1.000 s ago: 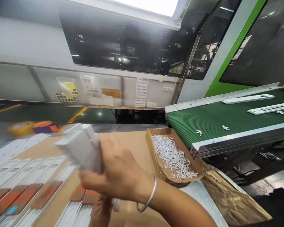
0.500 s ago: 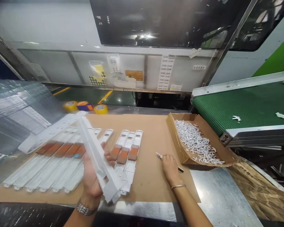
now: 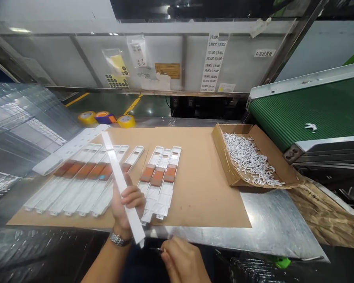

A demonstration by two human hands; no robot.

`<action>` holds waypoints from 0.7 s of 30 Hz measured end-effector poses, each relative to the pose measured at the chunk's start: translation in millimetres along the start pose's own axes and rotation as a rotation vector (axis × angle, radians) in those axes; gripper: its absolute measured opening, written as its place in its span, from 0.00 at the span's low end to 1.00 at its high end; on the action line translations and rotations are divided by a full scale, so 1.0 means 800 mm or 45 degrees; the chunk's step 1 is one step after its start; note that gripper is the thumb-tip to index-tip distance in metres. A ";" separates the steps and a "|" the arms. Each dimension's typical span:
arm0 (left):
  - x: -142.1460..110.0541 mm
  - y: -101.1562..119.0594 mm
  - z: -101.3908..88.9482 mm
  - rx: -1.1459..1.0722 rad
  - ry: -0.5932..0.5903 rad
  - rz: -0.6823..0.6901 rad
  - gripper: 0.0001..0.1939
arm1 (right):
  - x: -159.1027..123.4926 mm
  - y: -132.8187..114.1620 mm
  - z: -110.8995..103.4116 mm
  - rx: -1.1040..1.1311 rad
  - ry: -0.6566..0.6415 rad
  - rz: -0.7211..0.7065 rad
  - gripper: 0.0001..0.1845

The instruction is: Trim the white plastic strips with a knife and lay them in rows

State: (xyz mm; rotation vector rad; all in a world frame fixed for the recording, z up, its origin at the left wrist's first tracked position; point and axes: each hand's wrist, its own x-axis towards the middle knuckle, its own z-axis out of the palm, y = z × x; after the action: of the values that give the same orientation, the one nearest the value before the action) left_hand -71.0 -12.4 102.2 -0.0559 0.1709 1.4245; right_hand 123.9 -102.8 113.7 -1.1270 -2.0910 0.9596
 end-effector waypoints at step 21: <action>-0.013 -0.010 -0.004 -0.068 -0.120 -0.105 0.27 | 0.002 -0.005 0.032 0.052 -0.033 0.158 0.17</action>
State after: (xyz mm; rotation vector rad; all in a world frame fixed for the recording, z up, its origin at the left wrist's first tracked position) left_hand -64.7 -24.3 100.5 -0.0393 0.0523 1.3462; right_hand 102.4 -111.4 102.2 -1.2414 -2.0319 1.0750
